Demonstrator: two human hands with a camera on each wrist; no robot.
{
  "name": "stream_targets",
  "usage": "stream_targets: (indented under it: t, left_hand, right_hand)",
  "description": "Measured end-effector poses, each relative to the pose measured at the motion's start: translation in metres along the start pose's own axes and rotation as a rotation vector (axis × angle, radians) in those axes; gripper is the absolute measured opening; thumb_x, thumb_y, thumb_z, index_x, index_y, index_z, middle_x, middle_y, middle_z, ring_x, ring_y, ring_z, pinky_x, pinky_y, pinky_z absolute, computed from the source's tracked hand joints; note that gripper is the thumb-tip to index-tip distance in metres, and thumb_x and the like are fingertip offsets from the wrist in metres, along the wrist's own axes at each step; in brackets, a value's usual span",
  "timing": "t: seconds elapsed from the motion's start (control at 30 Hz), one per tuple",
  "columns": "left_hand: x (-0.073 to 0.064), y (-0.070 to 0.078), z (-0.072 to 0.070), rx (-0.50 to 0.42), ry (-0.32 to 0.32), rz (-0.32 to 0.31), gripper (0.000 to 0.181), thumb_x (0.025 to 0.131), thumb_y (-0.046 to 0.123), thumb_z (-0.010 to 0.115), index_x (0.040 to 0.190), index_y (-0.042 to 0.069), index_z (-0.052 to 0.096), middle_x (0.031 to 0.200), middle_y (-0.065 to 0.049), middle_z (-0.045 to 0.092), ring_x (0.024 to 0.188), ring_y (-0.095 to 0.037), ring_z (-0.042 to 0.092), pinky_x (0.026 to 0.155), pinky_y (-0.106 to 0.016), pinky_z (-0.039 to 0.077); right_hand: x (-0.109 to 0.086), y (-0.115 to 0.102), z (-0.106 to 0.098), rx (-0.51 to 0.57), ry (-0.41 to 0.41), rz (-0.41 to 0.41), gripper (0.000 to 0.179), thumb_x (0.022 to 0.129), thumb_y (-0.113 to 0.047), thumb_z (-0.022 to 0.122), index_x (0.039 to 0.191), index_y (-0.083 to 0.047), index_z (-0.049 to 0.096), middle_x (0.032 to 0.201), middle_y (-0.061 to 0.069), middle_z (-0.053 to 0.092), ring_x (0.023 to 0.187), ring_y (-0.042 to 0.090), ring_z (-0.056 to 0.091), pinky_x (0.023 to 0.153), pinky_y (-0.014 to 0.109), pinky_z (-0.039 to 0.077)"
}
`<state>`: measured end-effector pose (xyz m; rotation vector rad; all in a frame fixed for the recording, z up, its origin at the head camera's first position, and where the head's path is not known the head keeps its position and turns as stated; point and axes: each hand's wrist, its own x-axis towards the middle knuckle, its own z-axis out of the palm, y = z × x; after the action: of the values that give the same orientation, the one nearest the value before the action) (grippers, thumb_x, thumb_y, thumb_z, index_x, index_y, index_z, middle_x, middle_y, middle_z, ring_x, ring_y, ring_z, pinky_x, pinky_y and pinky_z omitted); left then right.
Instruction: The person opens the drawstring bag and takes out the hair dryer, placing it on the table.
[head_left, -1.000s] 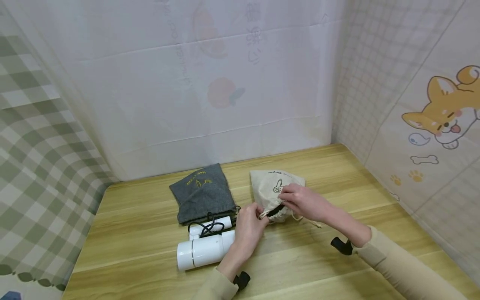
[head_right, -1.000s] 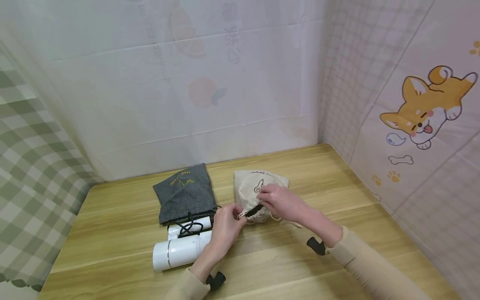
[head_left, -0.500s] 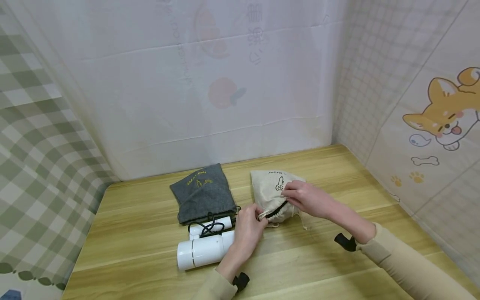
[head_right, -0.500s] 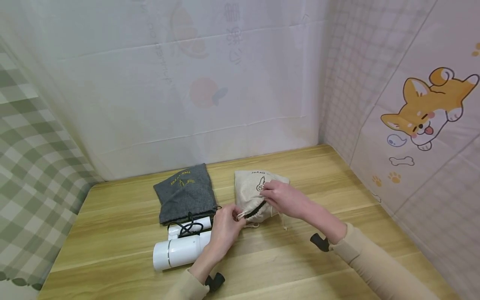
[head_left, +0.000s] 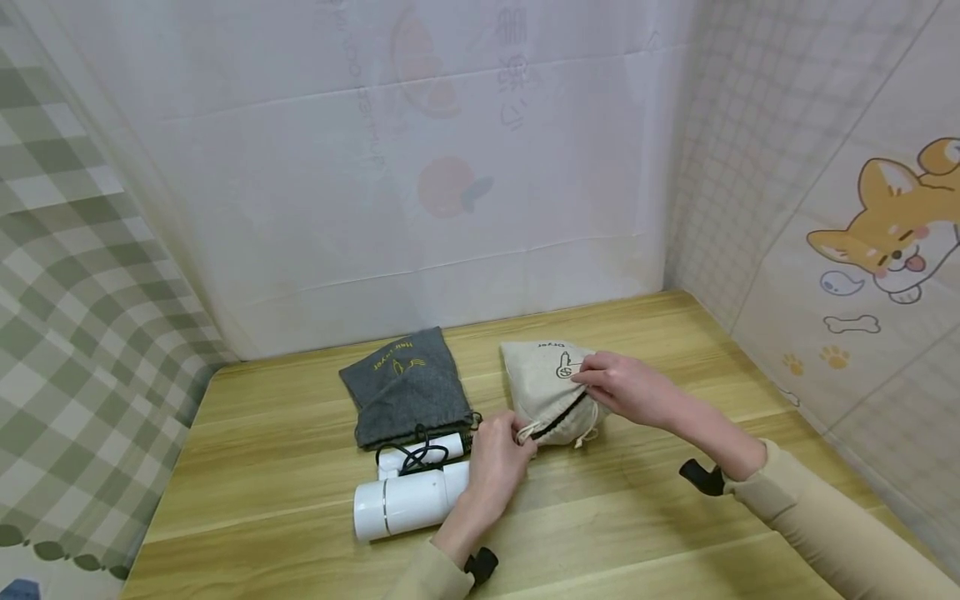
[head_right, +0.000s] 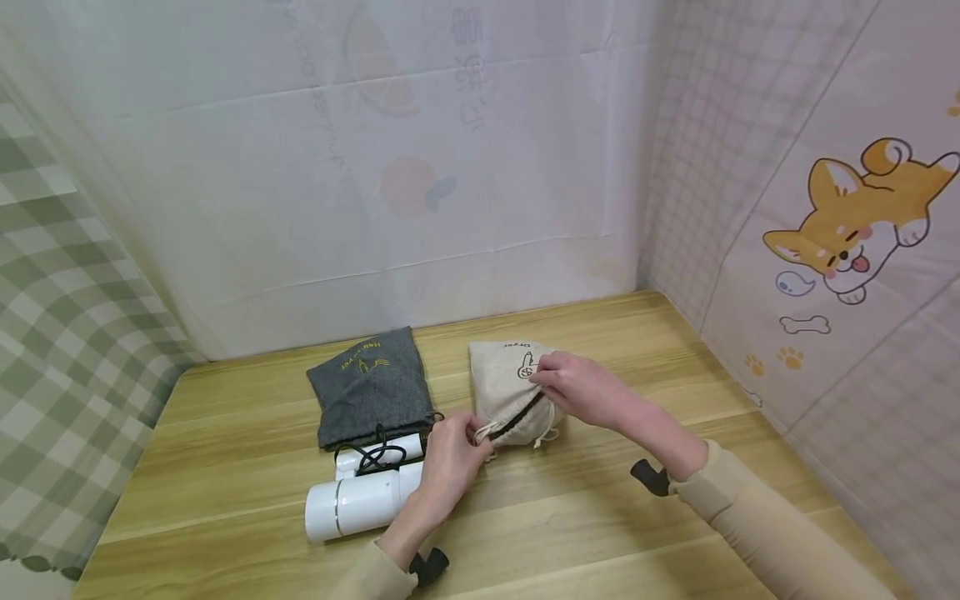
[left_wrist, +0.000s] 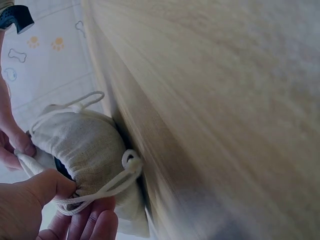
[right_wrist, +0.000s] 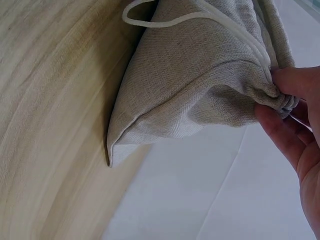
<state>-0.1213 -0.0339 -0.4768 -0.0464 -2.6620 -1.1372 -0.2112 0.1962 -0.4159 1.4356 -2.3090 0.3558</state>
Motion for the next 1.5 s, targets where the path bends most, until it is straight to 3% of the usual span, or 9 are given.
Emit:
stream_targets:
  t: [0.3, 0.5, 0.97, 1.27, 1.5]
  left_hand:
    - [-0.001, -0.001, -0.001, -0.008, -0.018, 0.000, 0.017, 0.072, -0.002, 0.083, 0.076, 0.011, 0.072, 0.069, 0.002, 0.067, 0.063, -0.006, 0.055, 0.056, -0.020, 0.042]
    - [-0.001, -0.001, -0.003, -0.018, -0.020, -0.013, 0.017, 0.073, -0.004, 0.081, 0.076, 0.010, 0.072, 0.071, 0.001, 0.067, 0.064, -0.007, 0.053, 0.056, -0.020, 0.042]
    - [0.004, 0.000, 0.001, -0.033, 0.002, -0.020, 0.016, 0.076, -0.001, 0.077, 0.075, 0.013, 0.068, 0.070, 0.001, 0.068, 0.065, -0.008, 0.055, 0.057, -0.021, 0.042]
    - [0.003, -0.002, 0.001, -0.036, 0.010, 0.027, 0.019, 0.073, -0.005, 0.077, 0.075, 0.011, 0.068, 0.071, 0.001, 0.068, 0.065, -0.007, 0.051, 0.057, -0.019, 0.040]
    - [0.004, -0.003, 0.001, -0.036, -0.008, 0.003, 0.020, 0.074, -0.009, 0.077, 0.076, 0.009, 0.067, 0.071, -0.001, 0.066, 0.064, -0.007, 0.049, 0.056, -0.019, 0.038]
  right_hand:
    - [-0.001, 0.002, -0.007, -0.009, 0.008, 0.019, 0.034, 0.074, 0.018, 0.077, 0.105, 0.003, 0.080, 0.094, 0.008, 0.071, 0.081, 0.019, 0.071, 0.069, 0.029, 0.062]
    - [-0.001, 0.004, -0.015, -0.016, 0.009, 0.042, 0.035, 0.074, 0.016, 0.078, 0.106, 0.003, 0.080, 0.095, 0.011, 0.074, 0.082, 0.022, 0.073, 0.070, 0.032, 0.063]
    - [0.013, -0.003, -0.022, -0.014, 0.101, 0.141, 0.036, 0.078, 0.016, 0.075, 0.111, 0.004, 0.079, 0.098, 0.015, 0.078, 0.084, 0.027, 0.076, 0.070, 0.038, 0.064]
    - [0.012, 0.005, -0.029, -0.073, 0.051, 0.100, 0.036, 0.078, 0.014, 0.079, 0.112, 0.006, 0.077, 0.101, 0.017, 0.077, 0.089, 0.031, 0.077, 0.074, 0.040, 0.065]
    - [0.012, 0.011, -0.034, -0.116, 0.030, 0.078, 0.035, 0.077, 0.012, 0.081, 0.111, 0.005, 0.077, 0.100, 0.017, 0.077, 0.088, 0.032, 0.077, 0.073, 0.042, 0.064]
